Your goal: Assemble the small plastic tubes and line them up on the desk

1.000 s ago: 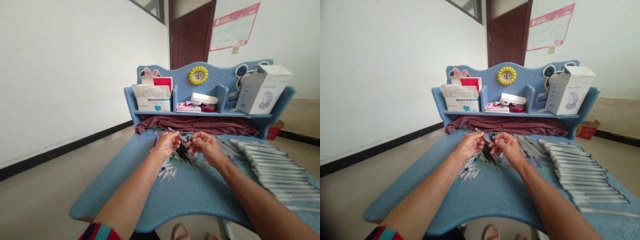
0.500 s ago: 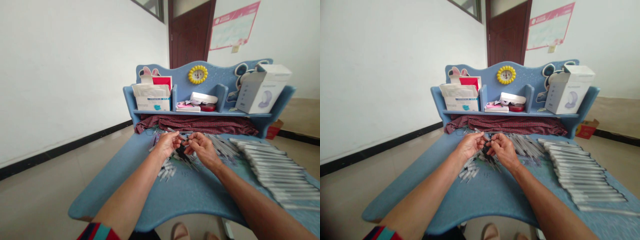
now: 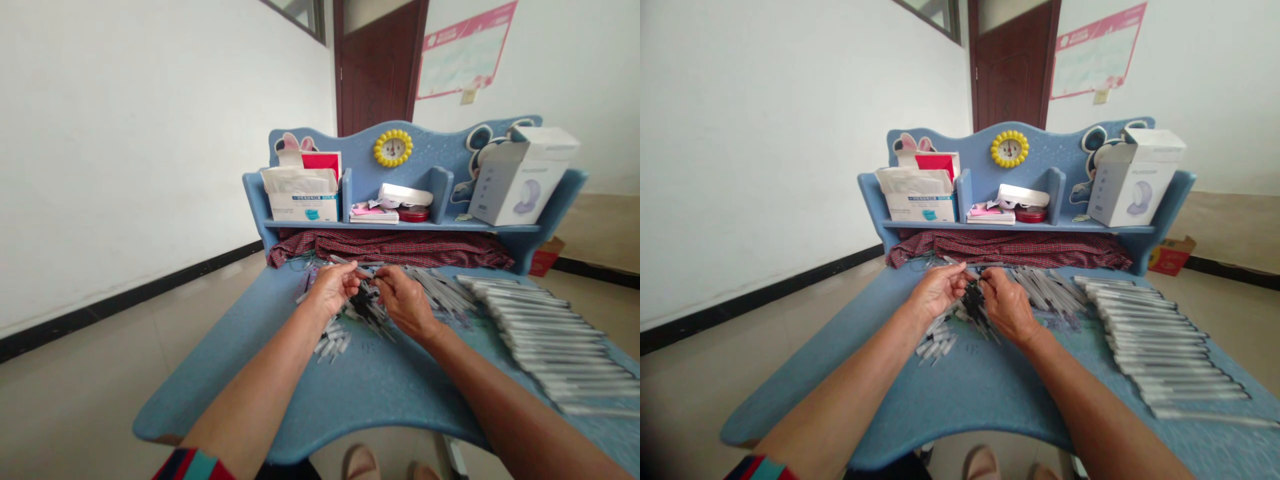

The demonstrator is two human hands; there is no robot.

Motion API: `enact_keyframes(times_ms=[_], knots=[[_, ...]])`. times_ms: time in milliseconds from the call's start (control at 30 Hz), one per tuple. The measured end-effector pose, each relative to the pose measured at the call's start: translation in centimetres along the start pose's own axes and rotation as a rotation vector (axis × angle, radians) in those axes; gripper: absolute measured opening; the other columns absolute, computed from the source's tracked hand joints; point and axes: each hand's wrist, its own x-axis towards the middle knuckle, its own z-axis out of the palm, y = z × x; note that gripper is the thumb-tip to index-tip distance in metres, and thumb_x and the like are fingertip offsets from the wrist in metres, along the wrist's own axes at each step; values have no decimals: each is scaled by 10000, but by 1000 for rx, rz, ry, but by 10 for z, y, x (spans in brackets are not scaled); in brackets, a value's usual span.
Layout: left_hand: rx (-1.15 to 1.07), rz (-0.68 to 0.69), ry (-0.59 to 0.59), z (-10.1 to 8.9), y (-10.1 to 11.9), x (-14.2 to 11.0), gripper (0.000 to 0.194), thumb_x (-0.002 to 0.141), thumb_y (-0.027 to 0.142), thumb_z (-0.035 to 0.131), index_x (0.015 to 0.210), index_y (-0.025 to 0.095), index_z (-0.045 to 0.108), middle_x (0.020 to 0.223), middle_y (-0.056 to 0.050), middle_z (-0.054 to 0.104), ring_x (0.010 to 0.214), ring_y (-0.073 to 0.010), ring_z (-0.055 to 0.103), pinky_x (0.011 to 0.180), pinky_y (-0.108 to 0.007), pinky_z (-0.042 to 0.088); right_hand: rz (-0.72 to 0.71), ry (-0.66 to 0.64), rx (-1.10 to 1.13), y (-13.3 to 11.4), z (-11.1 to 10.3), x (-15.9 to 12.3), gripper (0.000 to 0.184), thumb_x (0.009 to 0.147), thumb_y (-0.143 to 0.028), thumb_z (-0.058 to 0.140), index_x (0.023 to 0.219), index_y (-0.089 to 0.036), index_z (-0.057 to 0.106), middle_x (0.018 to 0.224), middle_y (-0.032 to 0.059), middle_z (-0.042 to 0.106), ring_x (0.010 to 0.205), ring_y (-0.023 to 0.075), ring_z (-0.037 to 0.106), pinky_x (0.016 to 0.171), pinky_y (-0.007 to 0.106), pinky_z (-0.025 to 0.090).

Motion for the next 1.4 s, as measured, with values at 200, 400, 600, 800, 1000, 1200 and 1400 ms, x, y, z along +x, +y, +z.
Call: enact_keyframes(times_ms=[200,400,600,800,1000,1200,1400], knots=[[48,33,21,0,0,0,125,748,122,596,632,80,576,528,-43,613,374,-55,498,342,-149,373,-72,36,-236,1,-2,1,187,857,-259,402,900,-182,567,710,53,649,645,164,602,593,233,384],[65,63,41,2,-1,-1,120,728,112,611,621,95,557,489,-19,580,380,-63,502,353,-155,376,15,25,-183,-1,-1,0,189,847,-285,425,845,-182,584,648,41,635,576,152,585,567,234,386],[90,92,44,2,-4,0,118,713,109,620,617,98,553,479,-14,572,374,-69,504,359,-162,379,186,-32,218,2,4,0,193,843,-329,430,778,-186,544,607,6,618,447,113,548,475,221,407],[73,112,52,3,-6,1,131,695,112,640,608,101,542,494,-21,580,390,-75,517,366,-166,386,371,-109,481,-4,6,1,280,832,-424,426,684,-190,463,529,-8,591,340,107,518,340,203,361],[79,115,37,2,-5,2,116,707,109,621,624,99,541,495,-24,587,382,-73,512,363,-165,381,513,-210,637,-6,1,2,394,833,-540,368,754,-171,483,498,-8,583,317,104,508,327,197,378],[91,112,49,1,-5,2,112,710,123,624,638,98,541,496,-26,588,385,-79,517,369,-169,385,319,-124,464,3,1,2,252,779,-437,531,807,-193,478,567,-31,584,366,109,530,352,203,385],[130,100,33,2,-6,2,118,712,120,619,636,107,530,484,-21,579,382,-80,512,358,-168,379,404,-240,483,1,0,2,390,844,-511,370,702,-173,504,502,0,577,344,118,530,332,203,363]])
